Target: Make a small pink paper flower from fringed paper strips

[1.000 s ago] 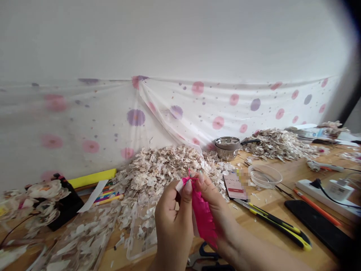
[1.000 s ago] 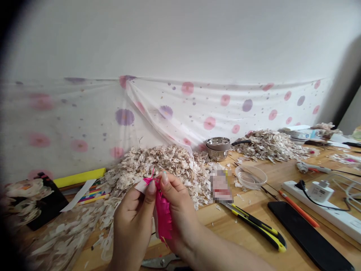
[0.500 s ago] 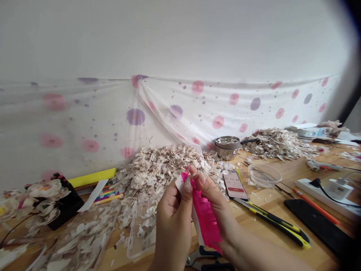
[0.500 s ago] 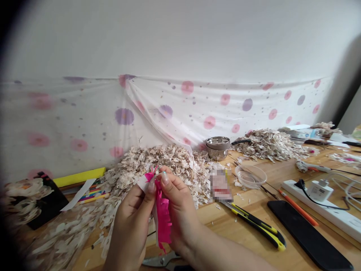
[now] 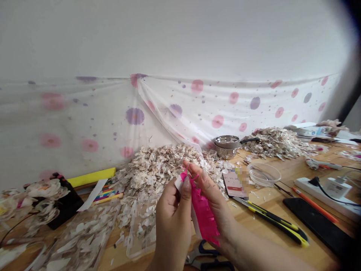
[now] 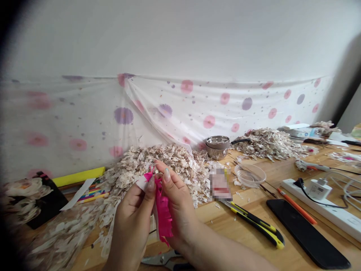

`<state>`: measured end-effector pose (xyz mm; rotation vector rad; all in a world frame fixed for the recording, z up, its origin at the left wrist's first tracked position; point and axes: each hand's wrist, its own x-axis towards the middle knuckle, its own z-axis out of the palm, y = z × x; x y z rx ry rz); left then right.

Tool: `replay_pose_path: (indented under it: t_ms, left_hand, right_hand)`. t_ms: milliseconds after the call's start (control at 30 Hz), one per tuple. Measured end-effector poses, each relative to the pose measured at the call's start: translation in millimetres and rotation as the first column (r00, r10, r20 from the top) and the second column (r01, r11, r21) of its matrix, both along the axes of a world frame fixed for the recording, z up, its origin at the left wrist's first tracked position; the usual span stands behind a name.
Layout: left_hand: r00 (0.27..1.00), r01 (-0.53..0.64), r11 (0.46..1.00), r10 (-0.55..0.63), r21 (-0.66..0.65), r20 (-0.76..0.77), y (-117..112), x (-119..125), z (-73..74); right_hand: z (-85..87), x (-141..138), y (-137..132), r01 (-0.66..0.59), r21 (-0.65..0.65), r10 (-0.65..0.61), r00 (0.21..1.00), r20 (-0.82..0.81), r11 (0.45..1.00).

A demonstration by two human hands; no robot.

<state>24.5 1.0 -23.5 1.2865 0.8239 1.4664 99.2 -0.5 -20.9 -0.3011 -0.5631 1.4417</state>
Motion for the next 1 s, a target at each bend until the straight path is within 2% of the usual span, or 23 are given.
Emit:
replay_pose_path:
  t_ms: [100, 200, 300, 433, 467, 533, 733, 900, 1000]
  left_hand:
    - [0.994, -0.062, 0.996, 0.067, 0.061, -0.083, -0.5, -2.4, 0.1]
    - [0.958, -0.175, 0.960, 0.217, 0.220, -0.186, -1.1, -3.9, -1.0]
    - [0.876, -0.260, 0.853, 0.406, 0.453, -0.261, 0.4, -4.3, -2.7]
    - [0.766, -0.254, 0.642, 0.590, 0.723, -0.255, 3.8, -5.2, -4.3]
    - [0.748, -0.247, 0.606, 0.615, 0.756, -0.249, 4.4, -5.6, -4.7]
    - [0.724, -0.239, 0.579, 0.642, 0.780, -0.254, 5.3, -6.0, -5.2]
    - [0.723, -0.254, 0.643, 0.623, 0.723, -0.300, 5.7, -5.1, -4.7]
    - [0.740, -0.273, 0.742, 0.568, 0.612, -0.359, 2.0, -4.7, -3.4]
    - [0.755, -0.274, 0.765, 0.546, 0.583, -0.362, 0.5, -4.3, -2.3]
  right_hand:
    - [0.5, -0.6, -1.0, -0.005, -0.030, 0.005, 1.000, -0.001, 1.000]
    - [3.9, -0.7, -4.0, -0.025, -0.052, 0.023, 0.999, -0.029, 0.998]
    - [7.4, -0.4, -6.0, -0.070, -0.132, 0.062, 0.996, -0.066, 0.989]
    - [9.9, 0.0, -5.9, -0.144, -0.246, 0.119, 0.986, -0.115, 0.958]
    - [10.2, 0.1, -5.8, -0.156, -0.255, 0.128, 0.984, -0.122, 0.954]
    - [10.7, 0.4, -6.0, -0.175, -0.262, 0.148, 0.982, -0.118, 0.949]
    - [11.3, 2.2, -6.1, -0.164, -0.254, 0.145, 0.985, -0.094, 0.953]
    - [11.4, 2.2, -5.6, -0.153, -0.232, 0.139, 0.987, -0.076, 0.961]
    - [11.5, 1.5, -6.3, -0.125, -0.189, 0.117, 0.992, -0.054, 0.974]
